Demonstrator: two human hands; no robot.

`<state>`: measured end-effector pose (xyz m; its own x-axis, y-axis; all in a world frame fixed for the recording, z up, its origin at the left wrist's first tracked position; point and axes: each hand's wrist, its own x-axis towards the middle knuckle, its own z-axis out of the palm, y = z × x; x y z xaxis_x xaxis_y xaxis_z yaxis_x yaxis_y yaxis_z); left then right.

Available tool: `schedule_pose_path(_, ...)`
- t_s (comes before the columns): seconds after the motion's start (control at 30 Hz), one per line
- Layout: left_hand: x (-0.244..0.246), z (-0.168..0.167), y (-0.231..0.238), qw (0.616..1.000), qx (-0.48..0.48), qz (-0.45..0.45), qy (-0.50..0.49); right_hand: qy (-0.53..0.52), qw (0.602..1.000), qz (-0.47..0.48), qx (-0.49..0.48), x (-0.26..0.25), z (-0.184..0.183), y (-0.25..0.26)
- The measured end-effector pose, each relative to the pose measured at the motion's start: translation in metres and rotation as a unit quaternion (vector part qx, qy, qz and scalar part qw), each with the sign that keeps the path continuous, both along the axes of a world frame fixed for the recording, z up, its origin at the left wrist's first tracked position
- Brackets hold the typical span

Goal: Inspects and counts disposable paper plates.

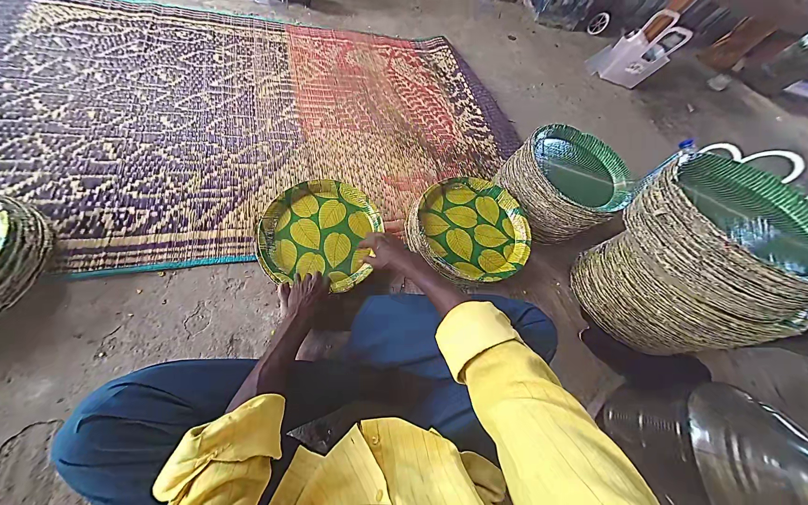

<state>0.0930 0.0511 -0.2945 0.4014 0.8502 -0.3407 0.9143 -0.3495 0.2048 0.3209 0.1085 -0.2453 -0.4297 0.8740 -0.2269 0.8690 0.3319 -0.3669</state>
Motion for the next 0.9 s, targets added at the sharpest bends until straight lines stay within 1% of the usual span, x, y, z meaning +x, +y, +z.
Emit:
schedule_pose_path(0.07,0.006,0.005,-0.001,0.999,-0.034,-0.008,0.040,-0.005,0.984,-0.153,0.086,0.047,0.012,0.014)
schedule_pose_path(0.1,0.007,0.010,-0.002,0.998,-0.044,-0.007,0.040,-0.022,0.970,-0.222,0.099,0.067,0.016,0.015)
schedule_pose_path(0.13,0.008,0.013,-0.003,0.998,-0.048,-0.004,0.038,-0.044,0.956,-0.276,0.092,0.085,0.014,0.014)
schedule_pose_path(0.17,0.007,0.013,-0.003,0.998,-0.049,-0.001,0.035,-0.066,0.945,-0.314,0.063,0.097,0.010,0.010)
schedule_pose_path(0.2,0.007,0.012,-0.003,0.998,-0.046,0.000,0.034,-0.081,0.939,-0.333,0.027,0.104,0.005,0.005)
schedule_pose_path(0.27,0.007,0.007,-0.003,0.998,-0.043,-0.004,0.037,-0.091,0.935,-0.343,-0.026,0.106,-0.002,-0.003)
schedule_pose_path(0.3,0.008,0.006,-0.002,0.998,-0.042,-0.007,0.042,-0.085,0.935,-0.344,-0.032,0.105,-0.003,-0.003)
schedule_pose_path(0.4,0.007,0.009,-0.007,0.998,-0.049,0.010,0.045,-0.048,0.940,-0.338,-0.019,0.108,-0.010,0.002)
schedule_pose_path(0.47,0.008,0.008,-0.010,0.998,-0.037,0.008,0.042,-0.023,0.942,-0.335,-0.009,0.115,-0.011,0.001)
schedule_pose_path(0.6,0.011,0.009,-0.014,0.998,-0.053,-0.004,0.030,-0.038,0.943,-0.331,-0.014,0.118,-0.009,0.001)
schedule_pose_path(0.77,0.008,0.002,-0.014,0.999,-0.038,0.000,0.007,0.032,0.924,-0.380,-0.024,0.116,-0.002,-0.002)
schedule_pose_path(0.83,0.007,0.003,-0.015,0.999,-0.035,0.005,0.004,0.041,0.920,-0.389,-0.023,0.116,-0.002,-0.001)
schedule_pose_path(0.9,0.006,0.005,-0.016,0.999,-0.037,0.008,0.005,0.022,0.919,-0.394,-0.026,0.117,-0.003,0.000)
